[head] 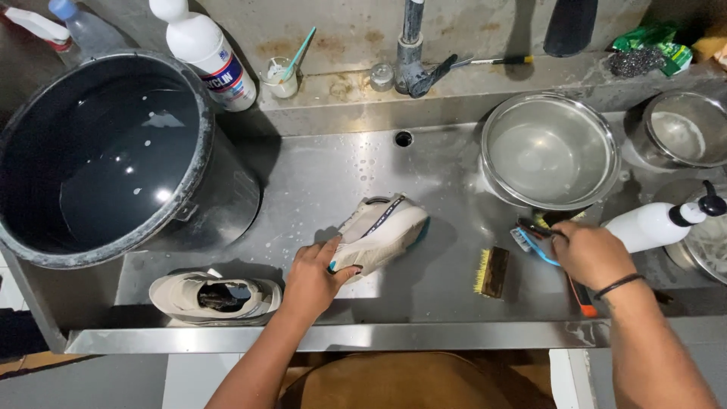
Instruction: The person scrubs a white and blue sneaker in a stainless steel sink using a sponge and multiple brushes. They rinse the shoe under running water and continue scrubbing different areas of the shoe's exterior.
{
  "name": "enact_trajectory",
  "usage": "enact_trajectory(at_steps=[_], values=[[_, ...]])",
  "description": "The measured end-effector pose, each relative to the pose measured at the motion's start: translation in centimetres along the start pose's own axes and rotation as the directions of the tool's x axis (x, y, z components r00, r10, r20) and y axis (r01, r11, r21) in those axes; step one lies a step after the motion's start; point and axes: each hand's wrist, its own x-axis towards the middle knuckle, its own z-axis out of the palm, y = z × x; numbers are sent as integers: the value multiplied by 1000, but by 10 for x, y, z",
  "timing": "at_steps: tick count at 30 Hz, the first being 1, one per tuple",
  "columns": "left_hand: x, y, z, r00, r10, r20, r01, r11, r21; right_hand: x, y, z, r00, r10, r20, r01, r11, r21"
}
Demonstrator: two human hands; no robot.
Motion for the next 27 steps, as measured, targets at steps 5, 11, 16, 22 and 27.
enact_trajectory(at_steps=[5,11,16,22,27], values=[[4,1,-7,979,-147,142,154,987,-43,-5,-6,31,999,26,20,-25,998,-51],[31,44,-53,687,-408,602,557,827,-76,-8,5,48,989,113,99,-103,990,-99],[28,56,-69,682,-387,621,611,767,-194,-9,45,60,990,66,124,-56,995,-83],[28,39,-48,689,-396,607,571,812,-117,-27,49,38,953,84,290,-72,996,-54],[21,25,-31,792,-336,509,429,900,-74,-12,64,68,958,-129,254,86,981,175]])
